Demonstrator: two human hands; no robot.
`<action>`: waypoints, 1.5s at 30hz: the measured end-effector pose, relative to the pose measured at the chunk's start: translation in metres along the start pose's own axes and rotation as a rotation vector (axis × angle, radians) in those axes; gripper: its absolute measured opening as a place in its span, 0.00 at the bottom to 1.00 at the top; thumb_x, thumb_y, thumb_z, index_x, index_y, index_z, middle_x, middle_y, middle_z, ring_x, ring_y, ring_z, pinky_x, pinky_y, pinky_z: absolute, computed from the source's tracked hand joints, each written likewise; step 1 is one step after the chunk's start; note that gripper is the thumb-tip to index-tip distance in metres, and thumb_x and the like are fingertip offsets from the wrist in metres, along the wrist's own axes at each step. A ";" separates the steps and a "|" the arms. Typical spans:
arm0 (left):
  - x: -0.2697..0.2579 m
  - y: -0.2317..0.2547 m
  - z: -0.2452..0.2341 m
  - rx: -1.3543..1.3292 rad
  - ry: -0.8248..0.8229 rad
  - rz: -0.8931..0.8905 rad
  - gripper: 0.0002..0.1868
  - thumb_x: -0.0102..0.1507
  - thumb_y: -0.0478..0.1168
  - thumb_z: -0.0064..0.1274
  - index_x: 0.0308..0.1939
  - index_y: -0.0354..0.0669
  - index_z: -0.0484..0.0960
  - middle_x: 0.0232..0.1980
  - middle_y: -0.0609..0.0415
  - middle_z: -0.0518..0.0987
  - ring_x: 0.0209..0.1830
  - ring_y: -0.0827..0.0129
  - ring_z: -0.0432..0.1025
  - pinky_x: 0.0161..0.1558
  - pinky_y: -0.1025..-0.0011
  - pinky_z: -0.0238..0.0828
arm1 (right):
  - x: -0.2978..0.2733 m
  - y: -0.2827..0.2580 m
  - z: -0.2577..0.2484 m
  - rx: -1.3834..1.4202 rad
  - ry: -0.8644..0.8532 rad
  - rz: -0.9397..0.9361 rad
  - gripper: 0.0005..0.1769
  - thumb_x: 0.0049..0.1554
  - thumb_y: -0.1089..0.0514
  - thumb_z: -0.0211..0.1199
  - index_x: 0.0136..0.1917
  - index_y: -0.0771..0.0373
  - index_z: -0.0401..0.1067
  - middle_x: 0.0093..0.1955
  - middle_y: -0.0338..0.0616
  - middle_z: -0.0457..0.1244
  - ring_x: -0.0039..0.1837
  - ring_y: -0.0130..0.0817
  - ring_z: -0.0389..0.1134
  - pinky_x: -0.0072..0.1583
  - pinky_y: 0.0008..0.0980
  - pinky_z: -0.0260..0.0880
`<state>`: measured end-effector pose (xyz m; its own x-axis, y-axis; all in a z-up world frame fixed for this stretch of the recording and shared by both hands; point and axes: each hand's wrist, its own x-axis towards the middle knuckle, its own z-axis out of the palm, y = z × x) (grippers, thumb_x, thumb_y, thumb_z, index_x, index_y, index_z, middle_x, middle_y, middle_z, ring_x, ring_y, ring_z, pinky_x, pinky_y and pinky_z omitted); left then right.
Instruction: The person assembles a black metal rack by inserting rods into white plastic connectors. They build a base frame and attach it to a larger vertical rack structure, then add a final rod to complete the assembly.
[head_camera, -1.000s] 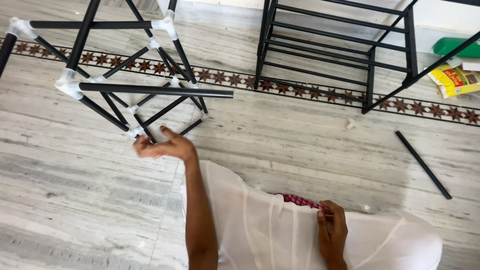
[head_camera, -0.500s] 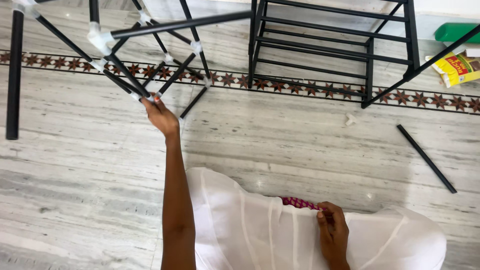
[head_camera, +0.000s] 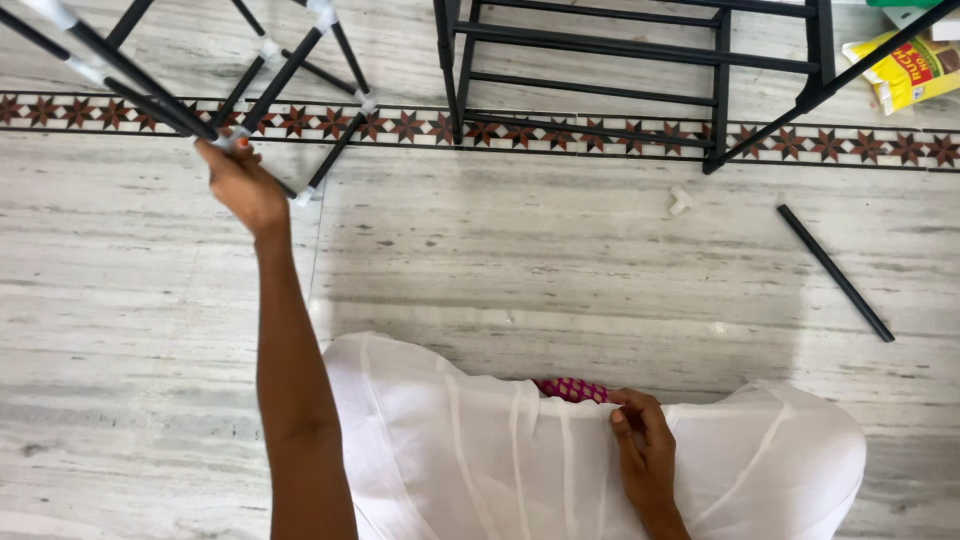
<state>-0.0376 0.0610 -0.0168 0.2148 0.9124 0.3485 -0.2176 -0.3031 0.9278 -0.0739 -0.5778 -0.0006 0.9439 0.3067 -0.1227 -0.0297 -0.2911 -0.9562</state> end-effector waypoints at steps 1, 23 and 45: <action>0.001 0.000 -0.007 0.168 -0.015 0.056 0.12 0.79 0.28 0.36 0.60 0.31 0.75 0.41 0.50 0.78 0.36 0.76 0.68 0.43 0.71 0.68 | 0.000 0.000 0.001 -0.003 -0.004 0.001 0.14 0.64 0.56 0.58 0.59 0.63 0.72 0.53 0.37 0.65 0.52 0.25 0.64 0.58 0.25 0.66; -0.009 0.034 0.123 0.766 -0.085 0.223 0.17 0.60 0.39 0.69 0.44 0.38 0.75 0.26 0.46 0.84 0.23 0.57 0.80 0.22 0.60 0.71 | 0.005 0.002 0.010 -0.137 -0.030 0.127 0.13 0.64 0.54 0.58 0.58 0.62 0.74 0.47 0.40 0.66 0.50 0.28 0.66 0.56 0.28 0.68; -0.005 0.047 0.131 0.957 -0.198 0.229 0.32 0.66 0.45 0.62 0.63 0.32 0.61 0.20 0.52 0.80 0.18 0.61 0.76 0.22 0.65 0.69 | 0.010 -0.004 0.009 -0.133 -0.047 0.127 0.13 0.62 0.55 0.58 0.57 0.62 0.74 0.52 0.37 0.69 0.51 0.28 0.67 0.57 0.28 0.68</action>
<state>0.0762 0.0063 0.0432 0.4373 0.7687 0.4667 0.5654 -0.6386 0.5220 -0.0676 -0.5656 -0.0008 0.9188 0.3011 -0.2552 -0.1005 -0.4468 -0.8890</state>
